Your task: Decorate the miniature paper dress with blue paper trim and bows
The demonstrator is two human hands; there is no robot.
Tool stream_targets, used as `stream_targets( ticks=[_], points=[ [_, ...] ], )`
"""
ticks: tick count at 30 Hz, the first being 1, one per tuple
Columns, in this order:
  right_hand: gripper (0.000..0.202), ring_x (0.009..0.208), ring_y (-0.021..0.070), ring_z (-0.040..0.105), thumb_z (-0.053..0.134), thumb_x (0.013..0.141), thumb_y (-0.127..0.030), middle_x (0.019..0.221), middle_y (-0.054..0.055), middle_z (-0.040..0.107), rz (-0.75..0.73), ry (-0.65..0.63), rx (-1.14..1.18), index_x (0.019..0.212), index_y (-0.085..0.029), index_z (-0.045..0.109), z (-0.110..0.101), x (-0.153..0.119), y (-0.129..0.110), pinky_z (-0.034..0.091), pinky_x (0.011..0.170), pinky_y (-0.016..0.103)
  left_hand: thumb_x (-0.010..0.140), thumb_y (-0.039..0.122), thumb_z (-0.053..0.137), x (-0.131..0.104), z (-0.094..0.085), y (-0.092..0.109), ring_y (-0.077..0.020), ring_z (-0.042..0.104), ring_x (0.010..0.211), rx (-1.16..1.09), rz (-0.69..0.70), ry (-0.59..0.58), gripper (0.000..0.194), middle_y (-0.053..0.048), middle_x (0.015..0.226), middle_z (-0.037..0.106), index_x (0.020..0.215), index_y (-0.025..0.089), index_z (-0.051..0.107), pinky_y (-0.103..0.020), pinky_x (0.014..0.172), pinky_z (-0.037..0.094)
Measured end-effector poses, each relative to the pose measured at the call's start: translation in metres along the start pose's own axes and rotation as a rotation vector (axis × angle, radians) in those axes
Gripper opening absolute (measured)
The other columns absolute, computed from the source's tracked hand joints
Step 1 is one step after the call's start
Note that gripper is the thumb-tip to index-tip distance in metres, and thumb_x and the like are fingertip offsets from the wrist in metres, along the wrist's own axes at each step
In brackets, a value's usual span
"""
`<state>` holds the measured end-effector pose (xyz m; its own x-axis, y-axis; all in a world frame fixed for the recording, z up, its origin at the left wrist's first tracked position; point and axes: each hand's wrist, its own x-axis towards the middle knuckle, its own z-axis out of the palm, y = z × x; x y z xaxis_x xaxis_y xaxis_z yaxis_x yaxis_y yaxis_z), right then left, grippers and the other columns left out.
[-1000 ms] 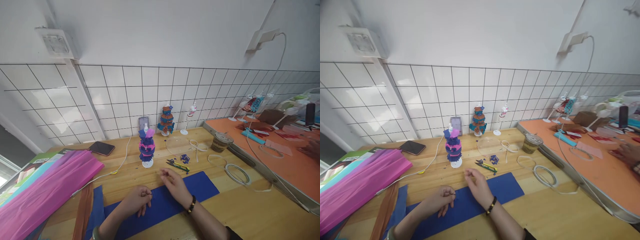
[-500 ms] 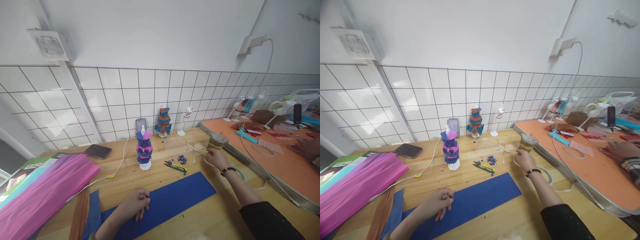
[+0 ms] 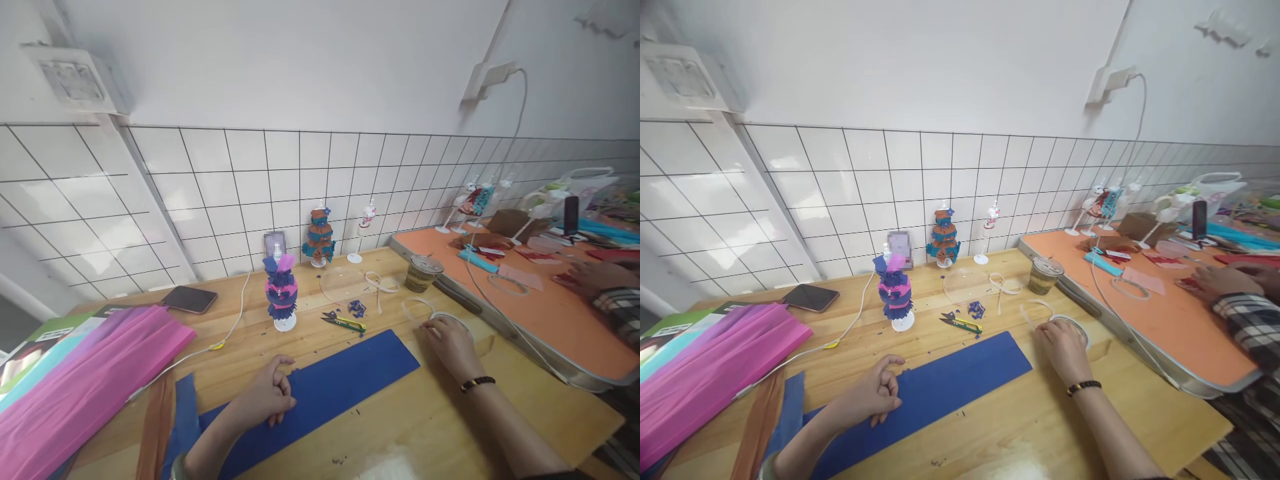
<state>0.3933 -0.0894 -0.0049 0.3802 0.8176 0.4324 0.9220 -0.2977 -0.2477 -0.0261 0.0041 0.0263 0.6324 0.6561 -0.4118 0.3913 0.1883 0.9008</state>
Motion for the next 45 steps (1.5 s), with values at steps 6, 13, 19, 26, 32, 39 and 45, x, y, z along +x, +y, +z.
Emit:
stream_targets(
  ticks=[6,13,19,26,32,39,45],
  points=[
    [0.033,0.07,0.0199,0.061,0.051,0.078,-0.049,0.078,0.006,0.069,0.188,0.106,0.385,0.077,-0.019,0.065,-0.022,-0.034,-0.065,0.047,0.066,0.03,0.065,0.018,0.058,-0.001,-0.004,0.003,-0.0054,0.047,0.044,0.097,0.05,0.115,0.052,0.008,0.067,0.05,0.111,0.019,0.035,-0.017,0.038,0.034],
    [0.031,0.06,0.018,0.062,0.055,0.077,-0.049,0.067,0.005,0.066,0.314,0.097,0.743,0.083,-0.019,0.063,-0.034,-0.074,-0.134,0.052,0.056,0.027,0.074,0.039,0.054,-0.007,0.008,0.016,-0.0071,0.041,0.043,0.066,0.137,0.224,0.041,0.008,0.054,0.047,0.105,0.016,0.041,-0.02,0.042,0.032],
    [0.029,0.053,0.0158,0.06,0.058,0.077,-0.046,0.061,0.003,0.063,0.321,0.088,0.907,0.085,-0.018,0.062,-0.042,-0.092,-0.157,0.052,0.051,0.026,0.071,0.045,0.055,-0.008,0.041,0.029,-0.0098,0.049,0.047,-0.05,0.064,0.03,0.044,-0.003,0.066,0.061,0.098,0.011,0.051,-0.021,0.039,0.032],
    [0.016,0.053,0.0153,0.061,0.051,0.084,-0.032,0.064,0.004,0.066,0.073,0.002,0.812,0.086,-0.021,0.062,-0.042,-0.117,-0.173,0.05,0.051,0.023,0.069,0.059,0.055,0.008,0.102,0.046,-0.0161,0.06,0.075,-0.403,-0.038,-0.222,0.055,-0.012,0.08,0.065,0.082,0.007,0.063,-0.027,0.068,0.043],
    [0.016,0.065,0.0177,0.064,0.05,0.083,-0.022,0.076,0.005,0.069,-0.341,-0.128,0.584,0.092,-0.024,0.063,-0.049,-0.124,-0.154,0.05,0.06,0.027,0.056,0.045,0.074,0.019,0.128,0.047,-0.0128,0.056,0.065,-0.626,-0.077,-0.218,0.042,-0.006,0.068,0.062,0.071,0.009,0.061,-0.027,0.069,0.041],
    [0.029,0.088,0.0267,0.059,0.041,0.086,-0.033,0.094,0.014,0.066,-0.159,0.058,0.04,0.096,-0.017,0.063,-0.036,-0.081,-0.049,0.045,0.079,0.042,0.058,0.041,0.072,0.018,0.127,0.048,-0.0136,0.057,0.063,-0.476,-0.076,-0.198,0.035,-0.009,0.067,0.065,0.068,0.01,0.059,-0.028,0.068,0.04],
    [0.029,0.083,0.0265,0.057,0.038,0.088,-0.027,0.091,0.012,0.066,-0.145,-0.09,-0.29,0.094,-0.018,0.065,-0.017,-0.068,0.0,0.043,0.07,0.038,0.061,0.039,0.068,0.015,0.13,0.046,-0.0093,0.05,0.052,-0.351,0.025,-0.258,0.032,-0.004,0.057,0.061,0.071,0.009,0.062,-0.024,0.061,0.036]
  ],
)
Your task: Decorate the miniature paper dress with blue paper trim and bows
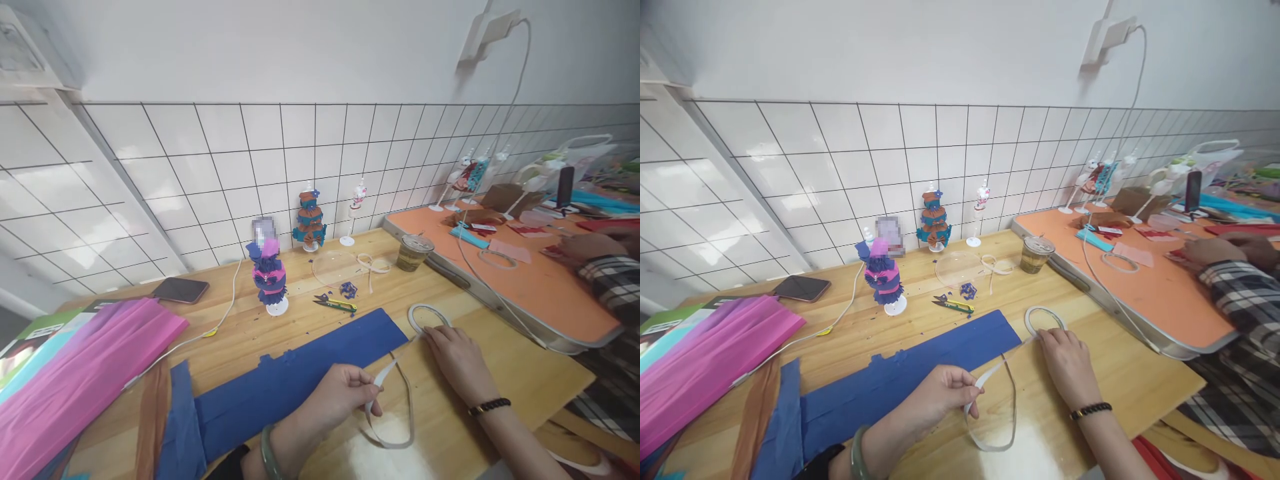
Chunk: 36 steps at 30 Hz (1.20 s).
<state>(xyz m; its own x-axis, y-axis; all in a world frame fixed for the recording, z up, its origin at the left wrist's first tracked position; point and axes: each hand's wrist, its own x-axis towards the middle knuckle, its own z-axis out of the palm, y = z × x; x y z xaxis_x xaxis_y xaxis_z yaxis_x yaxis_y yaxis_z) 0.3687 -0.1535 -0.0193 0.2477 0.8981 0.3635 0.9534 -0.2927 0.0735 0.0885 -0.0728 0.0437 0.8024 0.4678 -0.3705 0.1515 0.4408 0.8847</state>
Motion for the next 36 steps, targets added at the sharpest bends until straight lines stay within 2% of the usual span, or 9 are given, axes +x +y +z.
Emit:
stream_targets(
  ticks=[2,6,11,15,18,23,27,31,36],
  points=[
    [0.029,0.082,0.0268,0.057,0.038,0.088,-0.029,0.089,0.012,0.066,0.013,-0.005,-0.013,0.091,-0.018,0.065,0.002,0.001,0.002,0.042,0.069,0.038,0.064,0.037,0.066,-0.003,0.001,0.001,-0.0093,0.05,0.053,0.041,0.011,-0.029,0.03,-0.003,0.057,0.061,0.074,0.009,0.064,-0.024,0.063,0.036],
    [0.031,0.084,0.0269,0.057,0.036,0.089,-0.032,0.089,0.013,0.065,0.079,0.076,0.064,0.09,-0.015,0.062,0.0,0.01,-0.007,0.043,0.071,0.038,0.067,0.035,0.063,-0.012,-0.003,0.004,-0.0098,0.05,0.055,0.125,-0.007,-0.038,0.027,-0.003,0.059,0.062,0.077,0.009,0.065,-0.024,0.062,0.036],
    [0.029,0.084,0.0252,0.057,0.037,0.09,-0.037,0.089,0.011,0.064,-0.026,0.09,0.207,0.092,-0.018,0.059,-0.009,0.026,-0.045,0.042,0.075,0.037,0.066,0.032,0.062,-0.027,-0.021,0.004,-0.0079,0.047,0.05,0.202,-0.046,-0.033,0.023,-0.001,0.056,0.061,0.074,0.01,0.064,-0.021,0.053,0.033],
    [0.025,0.083,0.0241,0.057,0.039,0.09,-0.035,0.089,0.01,0.064,-0.109,0.086,0.262,0.09,-0.018,0.058,-0.013,0.037,-0.078,0.041,0.074,0.036,0.065,0.035,0.063,-0.039,-0.038,0.004,-0.0079,0.049,0.048,0.222,-0.058,-0.016,0.024,-0.001,0.054,0.059,0.069,0.011,0.061,-0.021,0.053,0.036],
    [0.026,0.083,0.0237,0.057,0.039,0.09,-0.035,0.09,0.01,0.064,-0.132,0.097,0.283,0.089,-0.018,0.058,-0.012,0.042,-0.092,0.041,0.073,0.035,0.064,0.036,0.064,-0.046,-0.049,0.005,-0.0091,0.052,0.05,0.224,-0.074,-0.021,0.025,-0.001,0.055,0.06,0.064,0.012,0.058,-0.021,0.055,0.038],
    [0.024,0.081,0.0234,0.057,0.04,0.089,-0.033,0.088,0.01,0.064,-0.148,0.087,0.256,0.09,-0.017,0.059,-0.004,0.043,-0.097,0.041,0.071,0.034,0.064,0.035,0.064,-0.058,-0.064,0.009,-0.008,0.05,0.047,0.34,-0.126,-0.061,0.023,-0.001,0.054,0.06,0.062,0.013,0.058,-0.019,0.05,0.035],
    [0.024,0.081,0.023,0.056,0.041,0.089,-0.032,0.087,0.009,0.064,-0.181,0.067,0.224,0.089,-0.017,0.06,0.001,0.04,-0.099,0.04,0.071,0.034,0.062,0.033,0.064,-0.064,-0.072,0.011,-0.0091,0.049,0.044,0.423,-0.192,-0.116,0.019,0.0,0.052,0.06,0.065,0.015,0.057,-0.021,0.05,0.039],
    [0.025,0.083,0.0226,0.056,0.041,0.09,-0.031,0.089,0.009,0.064,-0.206,0.06,0.2,0.088,-0.018,0.062,0.003,0.038,-0.102,0.04,0.071,0.033,0.062,0.031,0.063,-0.063,-0.073,0.007,-0.0088,0.05,0.044,0.453,-0.214,-0.155,0.018,0.001,0.054,0.061,0.066,0.016,0.056,-0.02,0.048,0.039],
    [0.025,0.084,0.0224,0.056,0.042,0.09,-0.031,0.088,0.009,0.065,-0.195,0.053,0.195,0.091,-0.016,0.063,-0.001,0.038,-0.104,0.04,0.071,0.033,0.062,0.03,0.062,-0.06,-0.065,0.002,-0.0078,0.048,0.044,0.509,-0.226,-0.213,0.018,0.002,0.055,0.061,0.063,0.015,0.052,-0.017,0.045,0.037]
  ],
)
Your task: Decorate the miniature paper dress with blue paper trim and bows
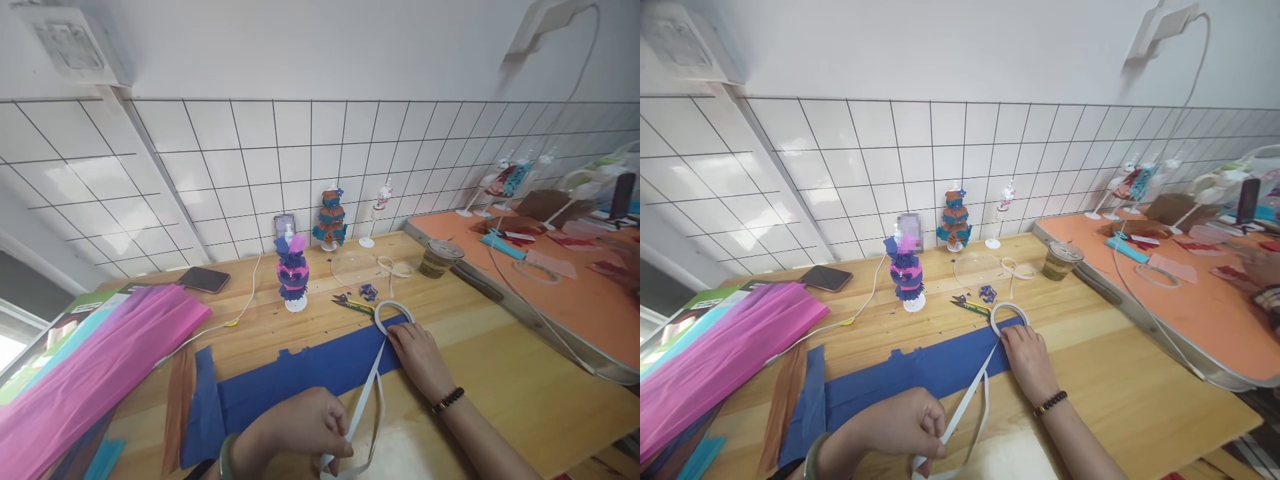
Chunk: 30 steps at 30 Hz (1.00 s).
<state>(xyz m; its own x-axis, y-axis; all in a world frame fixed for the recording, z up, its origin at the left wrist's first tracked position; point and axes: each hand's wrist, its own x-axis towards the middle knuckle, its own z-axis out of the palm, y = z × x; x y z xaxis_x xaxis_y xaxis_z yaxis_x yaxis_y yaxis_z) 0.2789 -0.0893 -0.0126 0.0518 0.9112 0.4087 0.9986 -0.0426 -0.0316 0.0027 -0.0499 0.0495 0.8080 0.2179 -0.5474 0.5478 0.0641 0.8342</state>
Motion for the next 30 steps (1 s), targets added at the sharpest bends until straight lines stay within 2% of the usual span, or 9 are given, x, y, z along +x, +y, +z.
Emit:
stream_targets(
  ticks=[3,8,13,18,20,24,28,30],
  points=[
    [0.026,0.085,0.0228,0.056,0.043,0.09,-0.032,0.089,0.009,0.066,0.005,0.012,-0.005,0.092,-0.016,0.064,-0.003,-0.001,0.001,0.041,0.072,0.034,0.062,0.027,0.063,0.0,0.004,0.002,-0.0075,0.05,0.046,0.051,-0.007,-0.024,0.015,0.002,0.057,0.061,0.061,0.016,0.053,-0.017,0.046,0.036],
    [0.03,0.083,0.0225,0.056,0.042,0.09,-0.034,0.085,0.009,0.066,-0.015,0.047,0.011,0.084,-0.018,0.067,-0.003,-0.001,0.009,0.042,0.074,0.035,0.064,0.025,0.064,-0.004,0.005,0.006,-0.0071,0.053,0.05,0.138,0.03,-0.057,0.014,0.002,0.058,0.062,0.061,0.015,0.055,-0.015,0.048,0.036],
    [0.03,0.08,0.0221,0.057,0.042,0.09,-0.034,0.084,0.01,0.065,-0.046,0.074,0.087,0.085,-0.018,0.066,-0.002,-0.001,0.012,0.045,0.073,0.037,0.066,0.027,0.063,-0.009,0.002,0.01,-0.0064,0.05,0.047,0.104,-0.001,-0.061,0.016,0.003,0.053,0.058,0.063,0.015,0.053,-0.015,0.046,0.036],
    [0.022,0.087,0.0222,0.058,0.045,0.089,-0.029,0.091,0.011,0.064,-0.02,0.143,0.286,0.093,-0.015,0.062,-0.019,-0.005,-0.006,0.047,0.077,0.037,0.069,0.023,0.057,-0.014,-0.001,0.017,-0.0054,0.045,0.044,0.107,-0.015,-0.043,0.008,0.006,0.045,0.051,0.067,0.016,0.055,-0.012,0.044,0.034],
    [0.02,0.087,0.0206,0.058,0.045,0.089,-0.027,0.092,0.01,0.064,-0.034,0.098,0.368,0.094,-0.017,0.061,-0.026,-0.003,-0.016,0.047,0.078,0.036,0.069,0.023,0.055,-0.015,-0.003,0.019,-0.0056,0.044,0.042,0.108,-0.025,-0.046,0.007,0.006,0.044,0.049,0.069,0.016,0.055,-0.013,0.043,0.034],
    [0.02,0.086,0.0195,0.059,0.043,0.09,-0.024,0.092,0.007,0.067,-0.097,-0.004,0.331,0.093,-0.018,0.062,-0.029,0.023,-0.029,0.045,0.079,0.034,0.072,0.024,0.052,-0.016,-0.007,0.018,-0.0056,0.043,0.041,0.152,0.026,-0.072,0.009,0.007,0.042,0.047,0.069,0.016,0.056,-0.013,0.043,0.034],
    [0.023,0.098,0.0198,0.056,0.04,0.09,-0.018,0.102,0.008,0.066,-0.174,-0.158,0.108,0.096,-0.018,0.063,-0.014,0.064,-0.037,0.041,0.083,0.033,0.072,0.025,0.053,-0.018,-0.007,0.017,-0.0054,0.043,0.045,0.24,0.07,-0.024,0.012,0.006,0.049,0.05,0.069,0.015,0.059,-0.015,0.044,0.031],
    [0.022,0.101,0.0229,0.054,0.042,0.087,-0.012,0.099,0.011,0.066,-0.181,-0.18,0.068,0.092,-0.015,0.063,-0.005,0.078,-0.041,0.039,0.084,0.035,0.07,0.026,0.056,-0.019,-0.007,0.018,-0.0055,0.043,0.048,0.298,0.067,0.029,0.011,0.005,0.054,0.052,0.069,0.015,0.061,-0.015,0.045,0.031]
  ],
)
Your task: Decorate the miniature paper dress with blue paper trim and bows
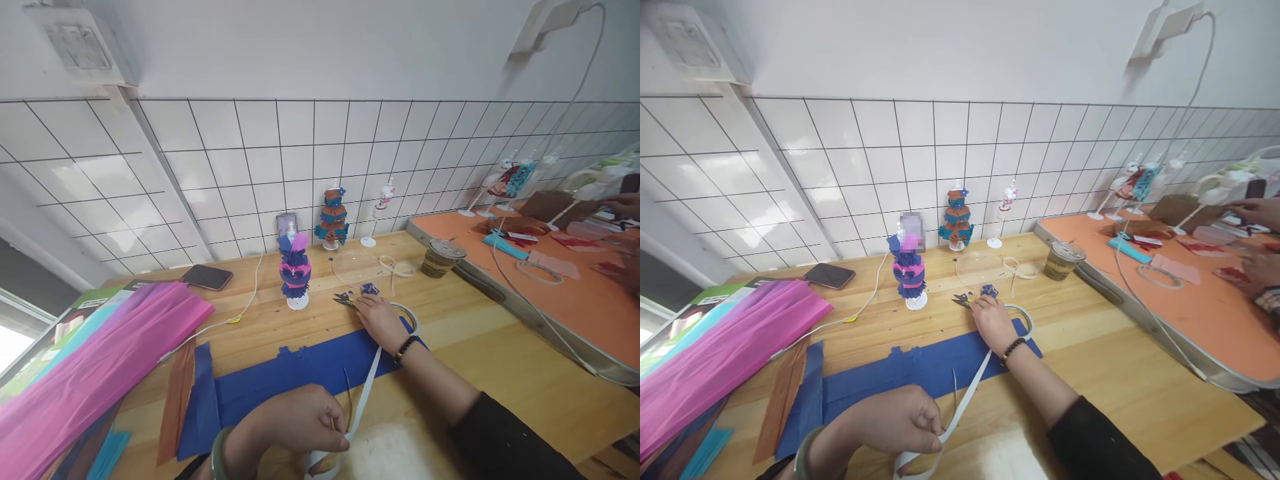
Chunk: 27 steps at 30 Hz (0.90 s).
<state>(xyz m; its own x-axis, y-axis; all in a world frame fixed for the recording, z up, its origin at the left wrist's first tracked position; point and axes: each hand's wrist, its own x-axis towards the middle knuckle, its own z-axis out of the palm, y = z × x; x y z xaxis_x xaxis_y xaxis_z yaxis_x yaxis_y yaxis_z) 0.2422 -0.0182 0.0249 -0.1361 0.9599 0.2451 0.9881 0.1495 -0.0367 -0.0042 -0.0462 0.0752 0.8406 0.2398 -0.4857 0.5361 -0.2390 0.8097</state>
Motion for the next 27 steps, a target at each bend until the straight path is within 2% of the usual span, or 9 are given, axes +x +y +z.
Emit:
stream_targets(
  ticks=[3,7,11,12,14,16,18,23,27],
  points=[
    [0.022,0.092,0.0258,0.057,0.043,0.082,-0.005,0.088,0.014,0.068,-0.001,-0.029,-0.026,0.085,-0.012,0.064,0.007,0.013,-0.001,0.039,0.081,0.038,0.069,0.026,0.059,-0.001,-0.001,0.0,-0.0061,0.045,0.053,0.051,-0.012,0.046,0.012,0.005,0.059,0.053,0.07,0.015,0.063,-0.015,0.049,0.032],
    [0.023,0.082,0.0235,0.061,0.043,0.083,-0.007,0.08,0.013,0.068,0.0,-0.031,-0.002,0.091,-0.012,0.063,0.005,0.014,0.002,0.041,0.078,0.035,0.069,0.027,0.058,-0.001,-0.002,-0.004,-0.0059,0.045,0.053,0.034,-0.008,0.046,0.013,0.005,0.059,0.054,0.07,0.015,0.063,-0.015,0.049,0.032],
    [0.029,0.086,0.0178,0.063,0.032,0.091,-0.017,0.096,0.011,0.067,0.056,0.033,0.081,0.106,-0.014,0.057,-0.013,0.005,0.011,0.046,0.075,0.027,0.072,0.03,0.054,-0.003,-0.005,-0.004,-0.0065,0.044,0.048,-0.018,-0.042,0.003,0.017,0.005,0.05,0.051,0.067,0.015,0.06,-0.016,0.045,0.031],
    [0.031,0.086,0.0171,0.063,0.029,0.092,-0.02,0.099,0.011,0.066,0.086,0.064,0.11,0.109,-0.014,0.055,-0.019,0.0,0.013,0.047,0.073,0.027,0.072,0.031,0.053,-0.004,-0.006,-0.004,-0.0067,0.044,0.047,-0.027,-0.05,-0.012,0.018,0.005,0.047,0.05,0.065,0.015,0.058,-0.016,0.045,0.032],
    [0.028,0.083,0.0188,0.064,0.034,0.091,-0.027,0.096,0.01,0.066,0.149,0.16,0.29,0.107,-0.016,0.054,-0.033,-0.014,0.017,0.049,0.07,0.028,0.073,0.032,0.052,-0.006,-0.007,-0.002,-0.0069,0.045,0.046,-0.048,-0.066,-0.038,0.019,0.005,0.044,0.048,0.063,0.015,0.056,-0.015,0.045,0.033],
    [0.029,0.075,0.0192,0.065,0.037,0.09,-0.032,0.09,0.008,0.068,0.143,0.105,0.375,0.11,-0.018,0.053,-0.046,-0.032,0.021,0.05,0.064,0.029,0.072,0.031,0.053,-0.006,-0.007,-0.002,-0.0069,0.046,0.046,-0.062,-0.069,-0.044,0.019,0.006,0.044,0.049,0.062,0.016,0.055,-0.015,0.047,0.034],
    [0.031,0.079,0.0198,0.065,0.044,0.087,-0.037,0.095,0.008,0.067,0.08,0.047,0.391,0.112,-0.021,0.053,-0.055,-0.053,0.024,0.051,0.066,0.029,0.071,0.03,0.053,-0.005,-0.007,-0.003,-0.0073,0.046,0.046,-0.074,-0.063,-0.041,0.018,0.006,0.044,0.05,0.06,0.016,0.054,-0.016,0.048,0.035],
    [0.03,0.076,0.0182,0.065,0.047,0.087,-0.038,0.096,0.007,0.067,-0.086,-0.012,0.196,0.113,-0.025,0.055,-0.059,-0.101,0.032,0.051,0.065,0.029,0.071,0.029,0.052,-0.004,-0.004,-0.006,-0.0089,0.05,0.049,-0.03,-0.038,-0.019,0.02,0.004,0.046,0.053,0.056,0.016,0.053,-0.017,0.048,0.036],
    [0.025,0.07,0.0169,0.064,0.045,0.089,-0.032,0.091,0.007,0.066,-0.22,0.017,-0.02,0.109,-0.022,0.057,-0.056,-0.119,0.028,0.049,0.06,0.028,0.071,0.03,0.051,-0.005,-0.005,-0.004,-0.009,0.051,0.051,-0.024,-0.048,-0.009,0.021,0.003,0.049,0.056,0.057,0.016,0.054,-0.017,0.048,0.035]
  ],
)
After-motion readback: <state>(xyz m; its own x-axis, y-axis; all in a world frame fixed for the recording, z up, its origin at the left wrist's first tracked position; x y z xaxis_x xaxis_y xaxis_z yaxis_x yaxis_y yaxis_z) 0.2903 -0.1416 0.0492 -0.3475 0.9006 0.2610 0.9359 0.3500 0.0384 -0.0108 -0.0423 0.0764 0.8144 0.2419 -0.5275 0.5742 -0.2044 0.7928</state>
